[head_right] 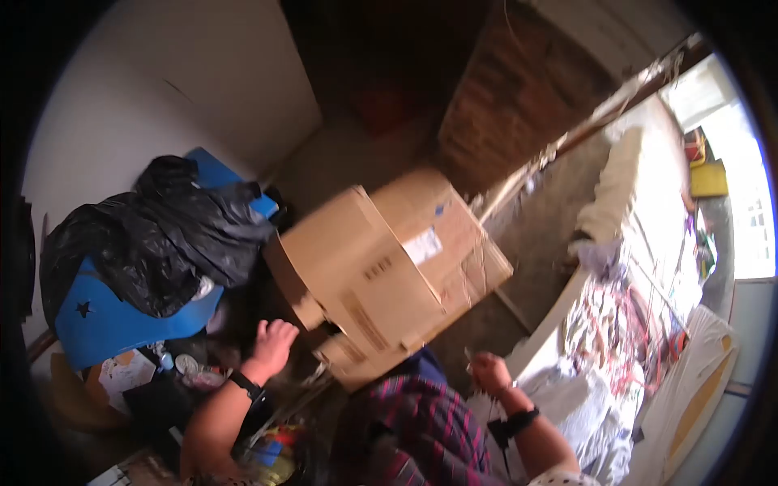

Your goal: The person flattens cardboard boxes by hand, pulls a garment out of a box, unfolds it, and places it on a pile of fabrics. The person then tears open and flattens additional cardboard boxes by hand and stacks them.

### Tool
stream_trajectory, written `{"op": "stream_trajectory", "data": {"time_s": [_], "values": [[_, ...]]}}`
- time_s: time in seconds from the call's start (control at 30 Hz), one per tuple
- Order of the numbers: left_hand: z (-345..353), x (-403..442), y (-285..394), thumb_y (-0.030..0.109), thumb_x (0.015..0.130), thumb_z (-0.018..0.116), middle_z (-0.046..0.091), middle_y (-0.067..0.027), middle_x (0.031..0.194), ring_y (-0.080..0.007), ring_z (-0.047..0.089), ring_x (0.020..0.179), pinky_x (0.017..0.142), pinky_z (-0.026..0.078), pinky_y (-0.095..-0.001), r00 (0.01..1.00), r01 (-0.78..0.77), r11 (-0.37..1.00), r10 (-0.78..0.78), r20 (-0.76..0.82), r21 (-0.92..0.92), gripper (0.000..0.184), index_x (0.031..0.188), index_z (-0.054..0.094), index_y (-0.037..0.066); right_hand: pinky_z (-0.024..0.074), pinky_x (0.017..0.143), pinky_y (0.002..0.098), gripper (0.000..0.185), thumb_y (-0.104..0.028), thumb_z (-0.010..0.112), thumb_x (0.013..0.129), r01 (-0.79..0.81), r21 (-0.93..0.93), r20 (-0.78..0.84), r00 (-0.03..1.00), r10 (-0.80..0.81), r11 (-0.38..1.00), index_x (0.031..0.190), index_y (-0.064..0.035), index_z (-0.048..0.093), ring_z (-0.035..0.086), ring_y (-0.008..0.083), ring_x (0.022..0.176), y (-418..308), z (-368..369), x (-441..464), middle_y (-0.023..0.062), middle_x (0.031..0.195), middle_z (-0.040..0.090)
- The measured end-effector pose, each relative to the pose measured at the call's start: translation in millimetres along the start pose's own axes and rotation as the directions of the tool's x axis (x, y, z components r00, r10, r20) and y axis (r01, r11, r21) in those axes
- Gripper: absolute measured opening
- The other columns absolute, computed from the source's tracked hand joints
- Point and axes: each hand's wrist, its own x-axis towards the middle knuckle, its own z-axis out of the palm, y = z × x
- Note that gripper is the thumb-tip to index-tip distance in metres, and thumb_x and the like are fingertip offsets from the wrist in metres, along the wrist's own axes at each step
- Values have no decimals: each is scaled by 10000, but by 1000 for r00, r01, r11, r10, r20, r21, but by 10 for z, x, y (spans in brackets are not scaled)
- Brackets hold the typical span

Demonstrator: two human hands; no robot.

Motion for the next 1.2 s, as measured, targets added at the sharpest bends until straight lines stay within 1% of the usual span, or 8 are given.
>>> {"op": "stream_trajectory", "data": {"time_s": [0.1, 0.17, 0.3, 0.43, 0.63, 0.77, 0.9, 1.2], "values": [[45, -134, 70, 87, 751, 595, 555, -113, 1045, -306, 509, 1016, 909, 398, -437, 923, 384, 898, -378, 70, -214, 293, 1041, 553, 76, 419, 416, 265, 152, -170, 602, 867, -140, 144, 22, 990, 138, 980, 895, -27, 643, 544, 97, 465, -428, -58, 153, 26, 564, 566], [28, -16, 184, 138, 764, 645, 564, -115, 1061, -316, 526, 1013, 898, 404, -454, 723, 426, 739, -625, -295, -521, 299, 1032, 536, 63, 417, 418, 263, 131, -154, 580, 868, -114, 95, 25, 993, 112, 989, 840, -34, 626, 530, 96, 455, -598, -136, 401, 17, 565, 550], [-166, 495, 558, 209, 769, 675, 530, -176, 1124, -365, 502, 1045, 872, 411, -459, 583, 442, 715, -688, -433, -542, 426, 1112, 491, 36, 407, 415, 307, 251, -235, 564, 891, -11, 127, -49, 999, 17, 992, 761, -22, 596, 518, 127, 446, -824, -242, 1077, 55, 557, 531], [-181, 1091, 914, 281, 792, 665, 448, -167, 1278, -367, 441, 1162, 916, 362, -505, 624, 420, 752, -646, -440, -508, 494, 1175, 457, 46, 496, 729, 421, 240, -256, 548, 854, 266, -355, 95, 964, -249, 896, 984, -97, 672, 621, 369, 813, -1058, -233, 1770, 167, 871, 663], [-287, 1853, 1093, 351, 866, 579, 302, -136, 1443, -339, 306, 1306, 979, 273, -557, 651, 525, 762, -647, -398, -381, 559, 1313, 391, 73, 515, 649, 451, 233, -284, 479, 861, 386, -511, 292, 918, -267, 768, 900, -122, 642, 633, 359, 731, -1207, 357, 1886, 166, 781, 645], [-42, 2157, 993, 409, 908, 488, 249, -85, 1495, -333, 254, 1345, 1013, 243, -582, 618, 636, 697, -717, -321, -331, 602, 1404, 314, 115, 503, 591, 454, 219, -244, 502, 853, 570, -313, 421, 800, -427, 760, 1006, -167, 639, 632, 342, 664, -904, 773, 1270, 135, 723, 641], [320, 2088, 987, 420, 921, 422, 222, -66, 1512, -325, 217, 1367, 1003, 232, -609, 601, 702, 666, -744, -291, -252, 604, 1433, 273, 135, 515, 652, 451, 210, -251, 472, 859, 357, -271, 511, 841, -181, 894, 934, -130, 627, 645, 350, 733, -723, 1090, 973, 157, 773, 651], [721, 2188, 1051, 430, 920, 382, 211, -98, 1516, -337, 235, 1360, 1014, 245, -559, 577, 681, 668, -742, -341, -300, 618, 1436, 266, 109, 500, 625, 447, 195, -218, 512, 818, 316, -91, 146, 942, -301, 945, 812, -86, 656, 627, 360, 695, -969, 1144, 2225, 166, 728, 642]]}}
